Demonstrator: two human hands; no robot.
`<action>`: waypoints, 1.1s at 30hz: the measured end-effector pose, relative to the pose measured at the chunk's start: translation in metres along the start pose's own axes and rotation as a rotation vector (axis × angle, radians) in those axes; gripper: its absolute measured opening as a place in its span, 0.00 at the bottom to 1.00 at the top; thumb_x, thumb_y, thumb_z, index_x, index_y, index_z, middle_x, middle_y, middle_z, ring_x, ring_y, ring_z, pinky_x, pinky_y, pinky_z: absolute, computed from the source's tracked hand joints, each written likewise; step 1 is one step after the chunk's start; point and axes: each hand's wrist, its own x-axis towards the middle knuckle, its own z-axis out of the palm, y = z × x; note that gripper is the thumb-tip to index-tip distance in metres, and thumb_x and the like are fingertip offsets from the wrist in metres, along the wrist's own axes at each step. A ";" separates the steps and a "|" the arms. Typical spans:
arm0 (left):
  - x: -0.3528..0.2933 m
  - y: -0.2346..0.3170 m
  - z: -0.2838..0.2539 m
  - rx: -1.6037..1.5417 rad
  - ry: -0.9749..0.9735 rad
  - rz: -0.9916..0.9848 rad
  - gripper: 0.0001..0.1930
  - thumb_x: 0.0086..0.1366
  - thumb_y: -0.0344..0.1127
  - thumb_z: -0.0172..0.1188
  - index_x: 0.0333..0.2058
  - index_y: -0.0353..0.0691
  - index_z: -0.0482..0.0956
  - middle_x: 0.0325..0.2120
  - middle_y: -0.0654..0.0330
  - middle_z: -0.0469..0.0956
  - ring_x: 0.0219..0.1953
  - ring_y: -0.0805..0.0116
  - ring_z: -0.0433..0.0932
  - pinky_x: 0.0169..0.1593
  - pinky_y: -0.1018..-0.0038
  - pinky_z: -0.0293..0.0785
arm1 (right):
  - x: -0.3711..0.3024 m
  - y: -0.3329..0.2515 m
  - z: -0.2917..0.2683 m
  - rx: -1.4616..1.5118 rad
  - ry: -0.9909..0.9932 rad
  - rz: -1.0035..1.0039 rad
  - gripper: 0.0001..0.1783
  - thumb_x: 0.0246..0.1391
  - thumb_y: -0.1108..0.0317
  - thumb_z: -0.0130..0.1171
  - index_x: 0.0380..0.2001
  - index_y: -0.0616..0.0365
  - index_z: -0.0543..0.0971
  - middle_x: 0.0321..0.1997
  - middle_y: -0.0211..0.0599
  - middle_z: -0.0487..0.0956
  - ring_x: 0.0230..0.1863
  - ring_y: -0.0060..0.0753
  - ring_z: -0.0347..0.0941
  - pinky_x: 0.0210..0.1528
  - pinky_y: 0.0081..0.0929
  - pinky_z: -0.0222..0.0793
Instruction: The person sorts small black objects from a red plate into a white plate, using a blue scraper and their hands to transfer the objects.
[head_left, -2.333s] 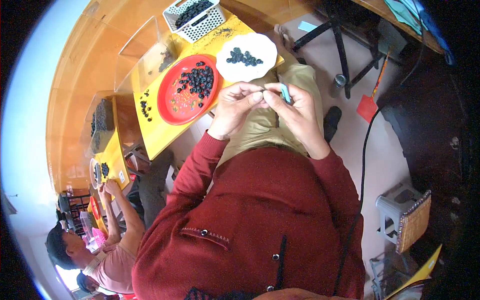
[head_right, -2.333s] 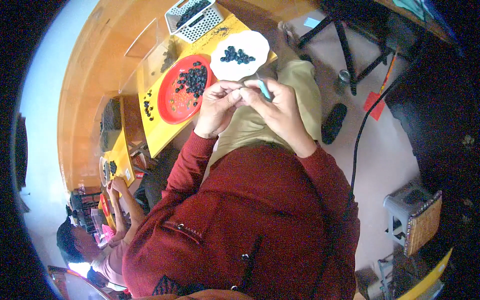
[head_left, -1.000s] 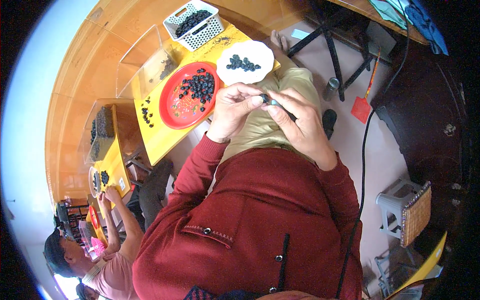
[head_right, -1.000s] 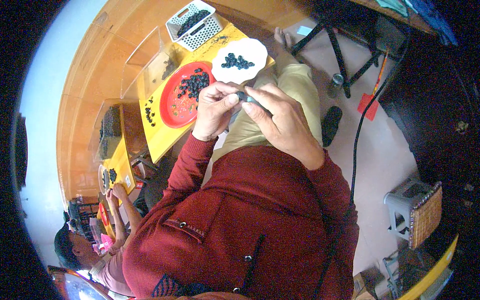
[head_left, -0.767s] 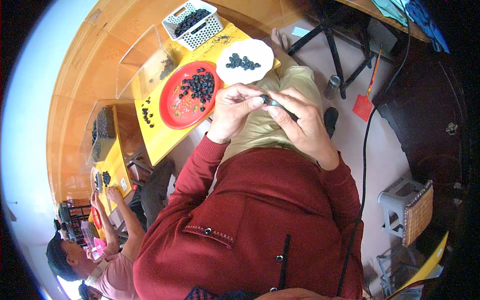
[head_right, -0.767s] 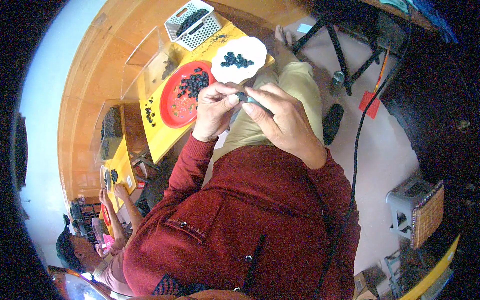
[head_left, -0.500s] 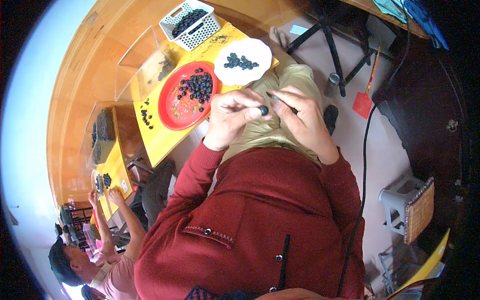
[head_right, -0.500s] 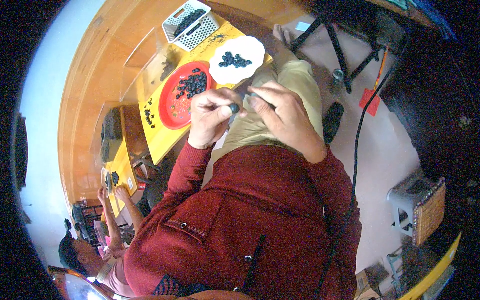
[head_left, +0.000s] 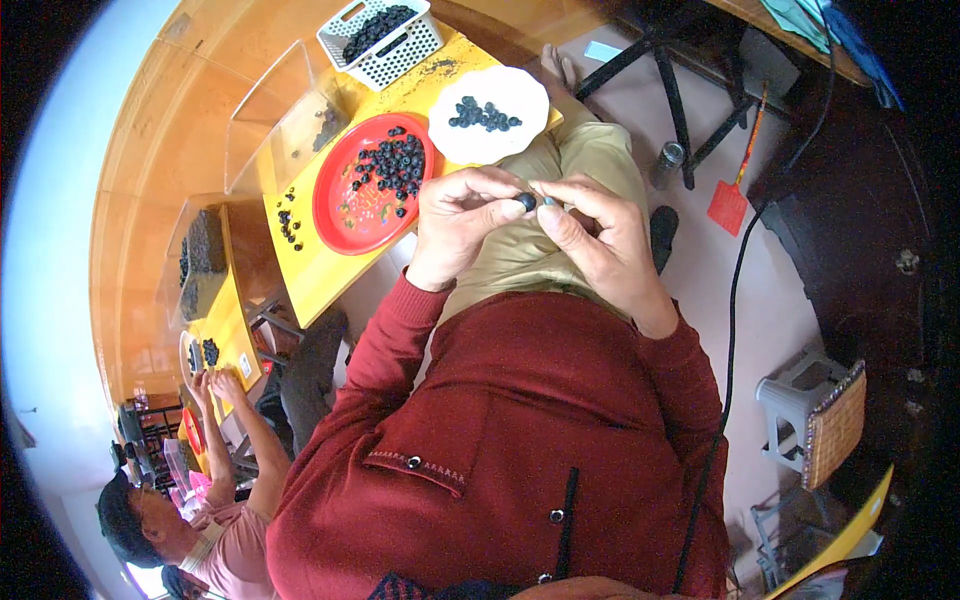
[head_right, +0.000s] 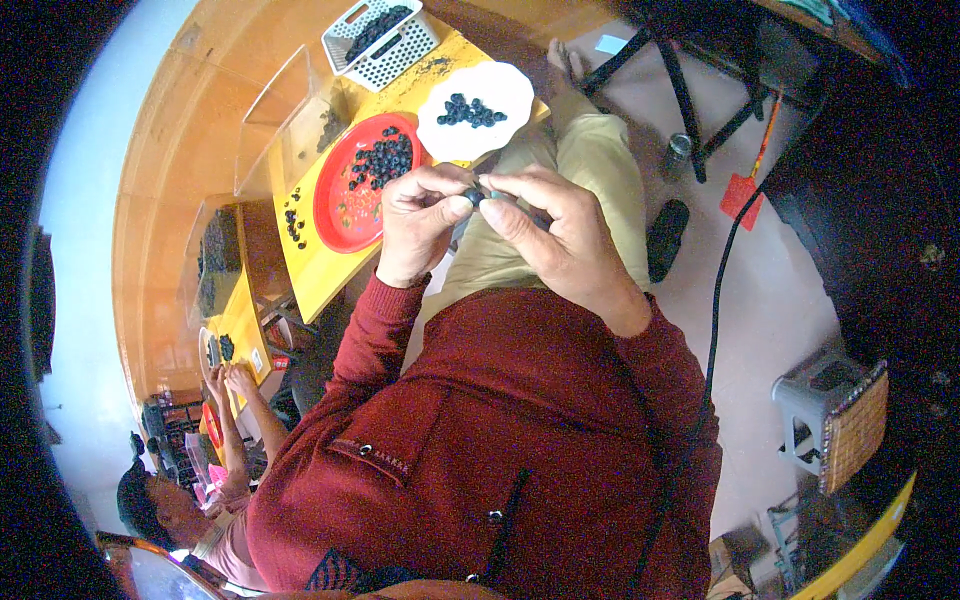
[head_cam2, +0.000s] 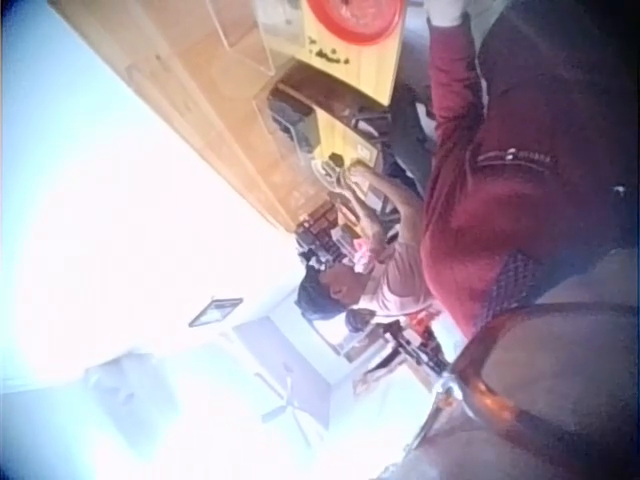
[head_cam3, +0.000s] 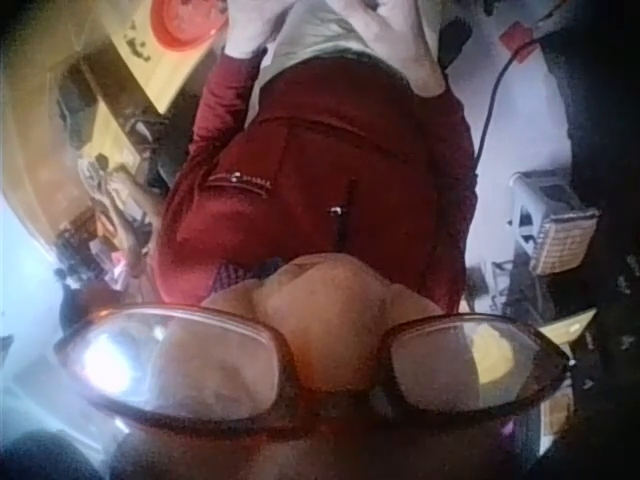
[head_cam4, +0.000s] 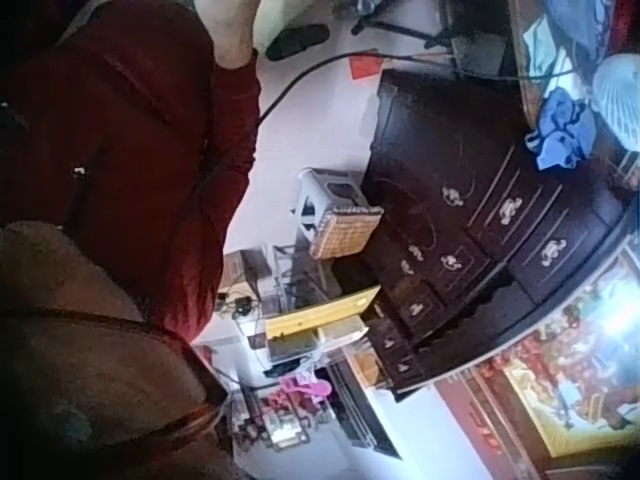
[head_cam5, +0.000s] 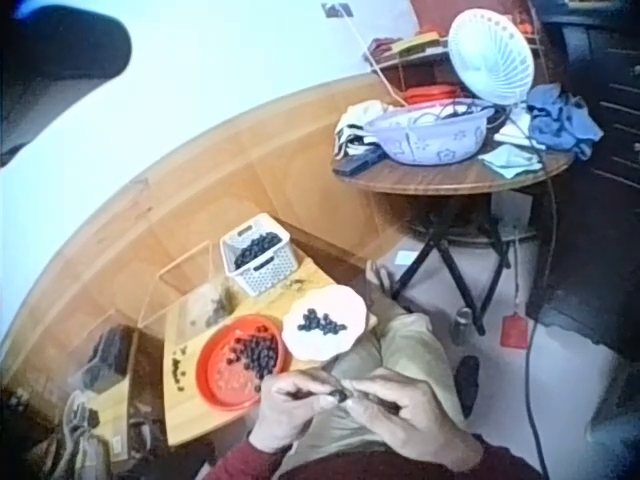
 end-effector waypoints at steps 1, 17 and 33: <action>-0.001 0.000 -0.002 0.027 0.007 -0.030 0.07 0.55 0.20 0.66 0.34 0.33 0.80 0.35 0.52 0.81 0.37 0.67 0.80 0.44 0.72 0.77 | 0.000 -0.001 0.000 0.002 -0.003 0.002 0.15 0.59 0.65 0.60 0.43 0.67 0.79 0.32 0.35 0.77 0.31 0.21 0.70 0.32 0.20 0.65; 0.000 -0.011 -0.007 0.084 0.008 -0.016 0.07 0.55 0.20 0.66 0.34 0.32 0.79 0.34 0.54 0.81 0.36 0.69 0.79 0.43 0.74 0.77 | -0.004 0.011 -0.005 -0.059 -0.035 -0.028 0.14 0.54 0.66 0.64 0.39 0.67 0.80 0.34 0.42 0.79 0.34 0.33 0.77 0.37 0.25 0.71; -0.002 -0.018 -0.001 -0.166 0.003 -0.169 0.08 0.59 0.21 0.62 0.38 0.31 0.77 0.35 0.53 0.81 0.36 0.67 0.81 0.41 0.71 0.80 | 0.000 0.010 -0.005 -0.106 0.019 -0.136 0.15 0.50 0.73 0.66 0.42 0.64 0.79 0.33 0.43 0.78 0.34 0.37 0.77 0.36 0.27 0.71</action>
